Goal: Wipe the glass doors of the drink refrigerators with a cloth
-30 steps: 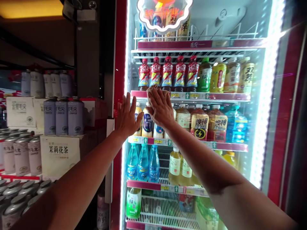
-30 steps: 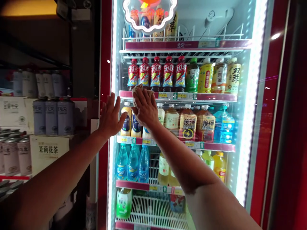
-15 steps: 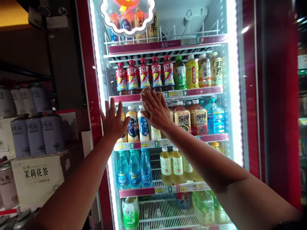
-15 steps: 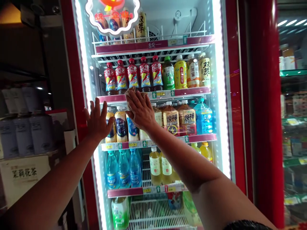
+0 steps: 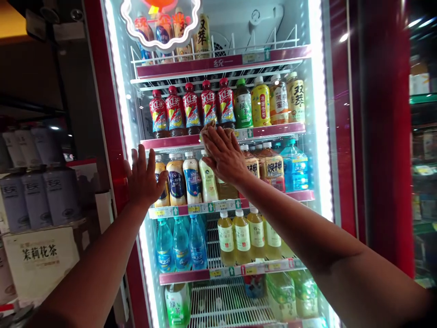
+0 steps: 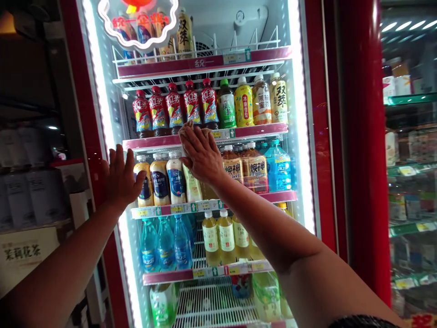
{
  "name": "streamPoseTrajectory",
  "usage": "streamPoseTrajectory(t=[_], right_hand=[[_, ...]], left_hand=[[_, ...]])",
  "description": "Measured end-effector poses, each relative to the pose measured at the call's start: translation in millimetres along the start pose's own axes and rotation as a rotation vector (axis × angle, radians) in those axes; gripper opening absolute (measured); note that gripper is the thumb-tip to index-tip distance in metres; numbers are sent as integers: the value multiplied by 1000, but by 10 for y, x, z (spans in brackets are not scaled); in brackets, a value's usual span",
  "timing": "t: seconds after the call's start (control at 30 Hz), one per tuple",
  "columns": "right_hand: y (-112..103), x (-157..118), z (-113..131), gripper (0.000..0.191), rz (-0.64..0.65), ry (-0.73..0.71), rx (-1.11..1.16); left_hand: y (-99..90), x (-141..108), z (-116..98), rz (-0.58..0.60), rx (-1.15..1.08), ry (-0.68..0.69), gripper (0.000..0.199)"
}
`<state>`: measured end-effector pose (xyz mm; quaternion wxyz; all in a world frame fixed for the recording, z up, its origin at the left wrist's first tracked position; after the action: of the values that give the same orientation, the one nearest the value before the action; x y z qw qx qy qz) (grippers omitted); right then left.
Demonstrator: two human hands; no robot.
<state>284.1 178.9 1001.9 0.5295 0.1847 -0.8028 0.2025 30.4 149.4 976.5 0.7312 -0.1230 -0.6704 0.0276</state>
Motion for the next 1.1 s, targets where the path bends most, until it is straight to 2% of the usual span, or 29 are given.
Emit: streamPoseTrajectory(t=[0.13, 0.27, 0.37, 0.5, 0.6, 0.77, 0.87, 0.97, 1.1], right_hand=[[2, -24, 55, 67, 9, -4, -18], [-25, -244, 118, 64, 107, -132, -12], [-96, -311, -61, 66, 129, -129, 6], [-169, -197, -346, 68, 72, 20, 6], [-162, -195, -323, 67, 62, 40, 7], [-175, -489, -203, 65, 135, -128, 5], [-247, -574, -393, 68, 143, -118, 19], [-313, -499, -607, 70, 89, -42, 23], [-300, -411, -614, 69, 66, -2, 26]], left_hand=[[0, -5, 1, -1, -1, 8, 87], [2, -3, 3, 6, -1, 10, 89], [2, -3, 6, 6, 14, 9, 90], [6, -11, 2, 5, 34, 19, 91], [0, -16, -2, 10, 29, 8, 90], [-24, -13, -25, 36, 36, -21, 87], [-37, -11, -39, 43, 32, -29, 86], [-37, -12, -40, 48, 32, -35, 84], [-34, -18, -49, 52, 62, -30, 84]])
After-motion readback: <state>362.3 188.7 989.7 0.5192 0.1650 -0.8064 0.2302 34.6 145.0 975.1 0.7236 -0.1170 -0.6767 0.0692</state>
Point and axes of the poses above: each hand's wrist, its own x-axis towards the middle knuckle, its own y-axis out of the palm, z = x × y, the point moved 7 cm from there along x, towards the middle knuckle, and after that the axes turned 1 degree about -y, right-handed, at the moved point
